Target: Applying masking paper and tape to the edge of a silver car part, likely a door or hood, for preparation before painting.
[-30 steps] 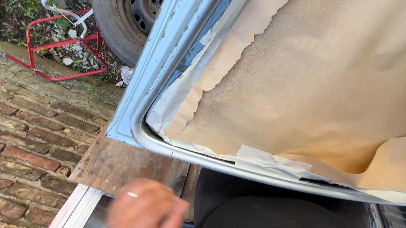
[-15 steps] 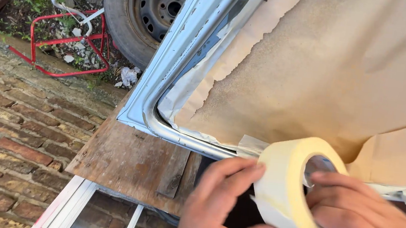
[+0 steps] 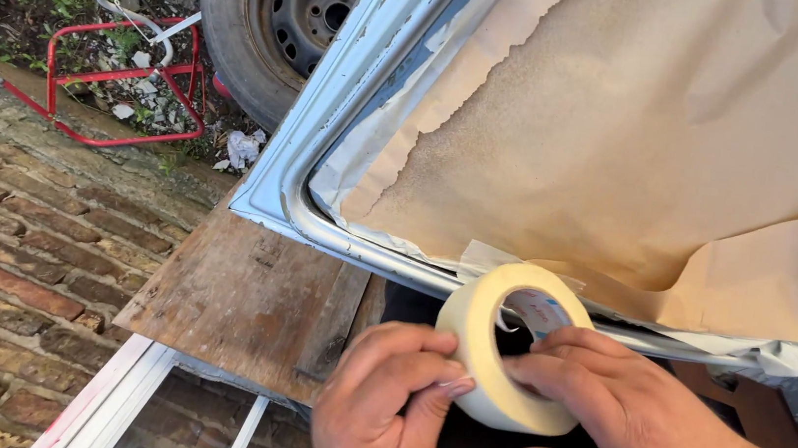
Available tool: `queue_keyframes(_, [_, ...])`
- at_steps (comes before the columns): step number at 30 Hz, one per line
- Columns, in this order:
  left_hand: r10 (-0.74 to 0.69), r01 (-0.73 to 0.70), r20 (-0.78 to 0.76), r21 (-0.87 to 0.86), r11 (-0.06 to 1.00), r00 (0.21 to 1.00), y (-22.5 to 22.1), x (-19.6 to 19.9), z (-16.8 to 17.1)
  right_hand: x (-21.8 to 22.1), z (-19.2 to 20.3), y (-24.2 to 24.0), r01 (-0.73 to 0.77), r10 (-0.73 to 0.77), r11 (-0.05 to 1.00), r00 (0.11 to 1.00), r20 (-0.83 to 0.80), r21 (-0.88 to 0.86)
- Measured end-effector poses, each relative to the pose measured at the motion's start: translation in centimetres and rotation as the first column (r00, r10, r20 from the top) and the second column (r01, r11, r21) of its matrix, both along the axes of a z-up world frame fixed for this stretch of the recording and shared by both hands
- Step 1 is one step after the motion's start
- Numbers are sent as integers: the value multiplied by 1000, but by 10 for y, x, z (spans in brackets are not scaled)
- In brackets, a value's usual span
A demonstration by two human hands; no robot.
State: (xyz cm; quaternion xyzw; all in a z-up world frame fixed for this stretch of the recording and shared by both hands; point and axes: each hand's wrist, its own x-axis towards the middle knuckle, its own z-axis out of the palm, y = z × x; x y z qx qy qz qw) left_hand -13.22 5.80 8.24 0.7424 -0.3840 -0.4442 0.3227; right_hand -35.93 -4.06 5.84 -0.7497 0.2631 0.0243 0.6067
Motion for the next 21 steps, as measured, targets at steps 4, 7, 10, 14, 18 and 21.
queue_keyframes(4, [16, -14, 41, -38, 999, 999, 14, -2, 2, 4, 5, 5, -40, 40, 995, 999, 5, -87])
queue_keyframes(7, [25, -24, -14, 29, 999, 1000, 22, 3, 6, 9, 11, 12, -51, 50, 985, 999, -15, -163])
queue_keyframes(10, [-67, 67, -5, -75, 995, 998, 30, 14, 9, 17, 22, 4, -57, 46, 952, 998, -44, -301])
queue_keyframes(14, [-225, 244, -199, 73, 967, 954, 42, 43, 30, 12, 18, -7, -95, 41, 911, 989, -142, -400])
queue_keyframes(18, [-286, 299, -291, 3, 954, 913, 49, 55, 33, 11, 21, -22, -108, 40, 895, 986, -164, -433])
queue_keyframes(21, [-224, 249, -326, 35, 968, 919, 48, 61, 35, 8, 20, -34, -151, 108, 938, 983, -151, -313])
